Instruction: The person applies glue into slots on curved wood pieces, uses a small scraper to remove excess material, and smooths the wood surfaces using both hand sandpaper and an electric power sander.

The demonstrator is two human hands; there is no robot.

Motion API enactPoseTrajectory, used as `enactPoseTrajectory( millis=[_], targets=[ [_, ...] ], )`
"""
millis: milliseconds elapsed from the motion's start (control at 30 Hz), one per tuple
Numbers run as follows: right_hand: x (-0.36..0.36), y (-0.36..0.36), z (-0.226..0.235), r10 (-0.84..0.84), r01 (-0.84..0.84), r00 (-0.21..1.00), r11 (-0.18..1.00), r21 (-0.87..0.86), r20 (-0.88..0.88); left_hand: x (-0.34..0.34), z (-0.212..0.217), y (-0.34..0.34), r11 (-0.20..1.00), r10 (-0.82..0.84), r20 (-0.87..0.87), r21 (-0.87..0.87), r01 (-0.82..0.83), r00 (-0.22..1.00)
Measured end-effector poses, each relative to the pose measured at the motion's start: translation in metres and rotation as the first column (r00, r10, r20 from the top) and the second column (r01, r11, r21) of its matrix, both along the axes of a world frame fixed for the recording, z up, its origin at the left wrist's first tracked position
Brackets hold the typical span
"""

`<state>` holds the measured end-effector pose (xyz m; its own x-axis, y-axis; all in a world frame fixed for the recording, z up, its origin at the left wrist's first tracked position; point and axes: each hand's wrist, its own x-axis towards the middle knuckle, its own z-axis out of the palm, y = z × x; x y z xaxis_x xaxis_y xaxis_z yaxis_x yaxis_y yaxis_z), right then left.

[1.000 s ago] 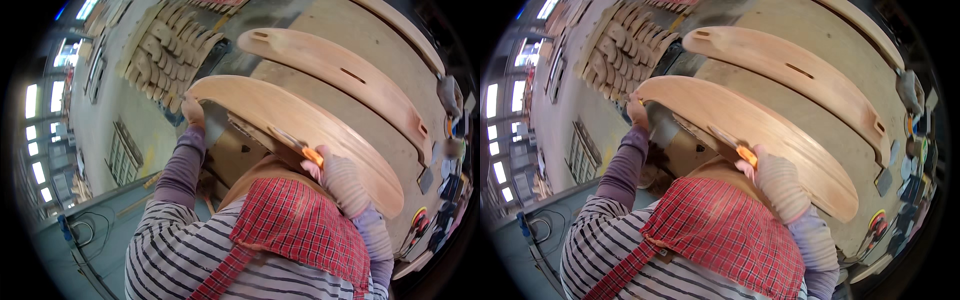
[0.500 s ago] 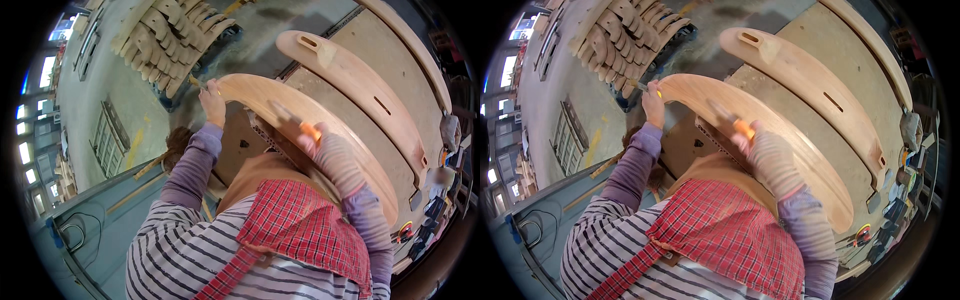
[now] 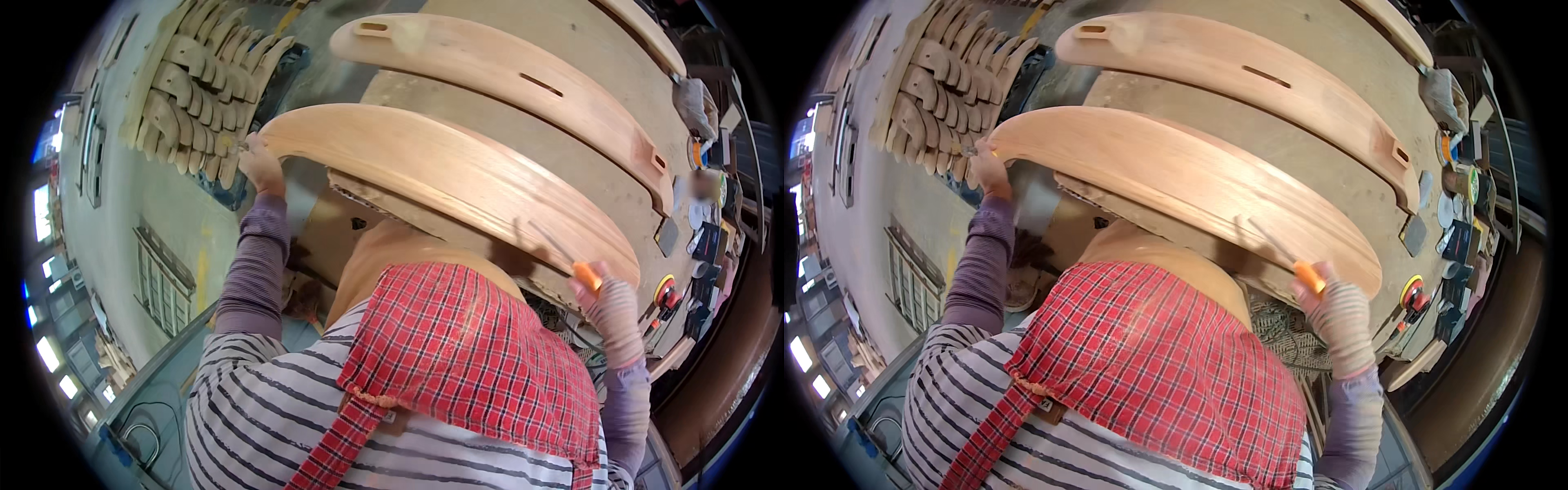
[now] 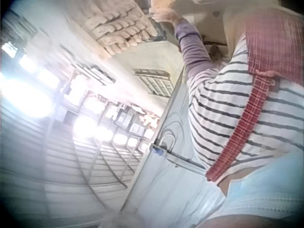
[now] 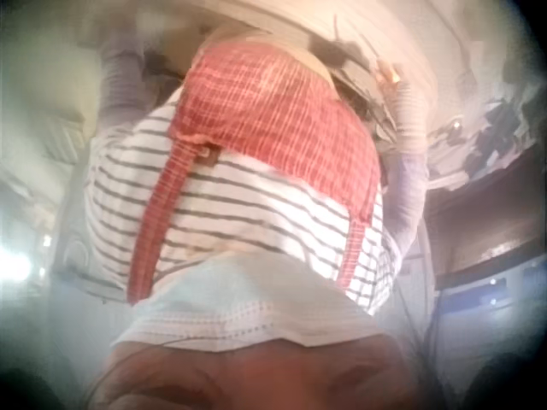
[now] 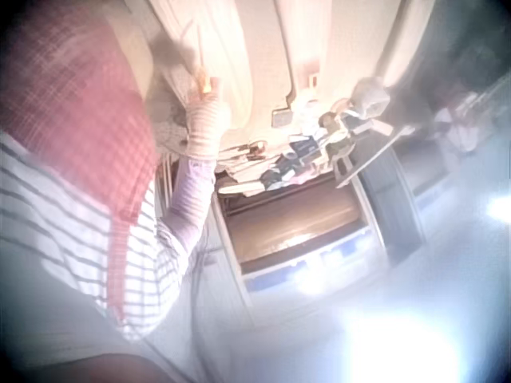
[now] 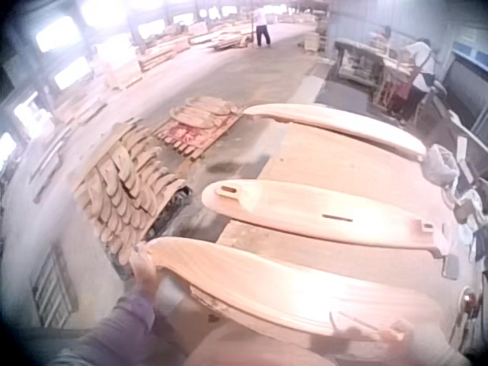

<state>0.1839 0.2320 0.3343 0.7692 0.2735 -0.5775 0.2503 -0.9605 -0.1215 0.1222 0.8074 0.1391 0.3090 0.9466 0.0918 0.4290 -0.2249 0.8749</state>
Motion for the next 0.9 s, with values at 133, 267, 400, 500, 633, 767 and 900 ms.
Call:
enactPoseTrajectory(
  millis=[133, 267, 400, 500, 633, 767, 900],
  targets=[
    [-0.022, -0.051, -0.003, 0.171, -0.171, 0.981, 0.985, 0.006, -0.086, 0.004, 0.034, -0.024, 0.988, 0.059, -0.246, 0.151, -0.022, 0.967],
    [0.015, -0.202, -0.068, -0.411, 0.142, 0.805, 0.834, 0.533, 0.428, 0.018, 0.058, -0.072, 0.983, -0.136, -0.067, -0.137, 0.126, 0.988],
    [0.067, -0.317, -0.136, -0.385, 0.106, 0.682, 0.893, 0.437, 0.622, 0.036, 0.068, -0.177, 0.784, -0.367, 0.116, -0.495, 0.374, 0.923],
    [0.101, -0.375, -0.179, -0.446, 0.129, 0.624, 0.868, 0.479, 0.641, 0.048, 0.072, -0.284, 0.524, -0.606, 0.235, -0.602, 0.603, 0.760],
    [0.103, -0.269, -0.103, -0.152, -0.127, 0.506, 0.961, 0.247, 0.849, 0.042, 0.109, -0.429, 0.179, -0.848, 0.133, -0.840, 0.512, 0.513],
    [0.021, -0.170, -0.068, -0.359, 0.453, 0.864, 0.249, 0.856, -0.353, 0.045, 0.122, -0.519, -0.373, -0.855, 0.487, -0.817, 0.440, 0.179],
    [-0.024, -0.137, -0.056, -0.370, 0.733, 0.606, -0.084, 0.676, -0.704, 0.044, 0.088, -0.560, -0.525, -0.850, 0.364, -0.640, 0.561, -0.380]
  ],
)
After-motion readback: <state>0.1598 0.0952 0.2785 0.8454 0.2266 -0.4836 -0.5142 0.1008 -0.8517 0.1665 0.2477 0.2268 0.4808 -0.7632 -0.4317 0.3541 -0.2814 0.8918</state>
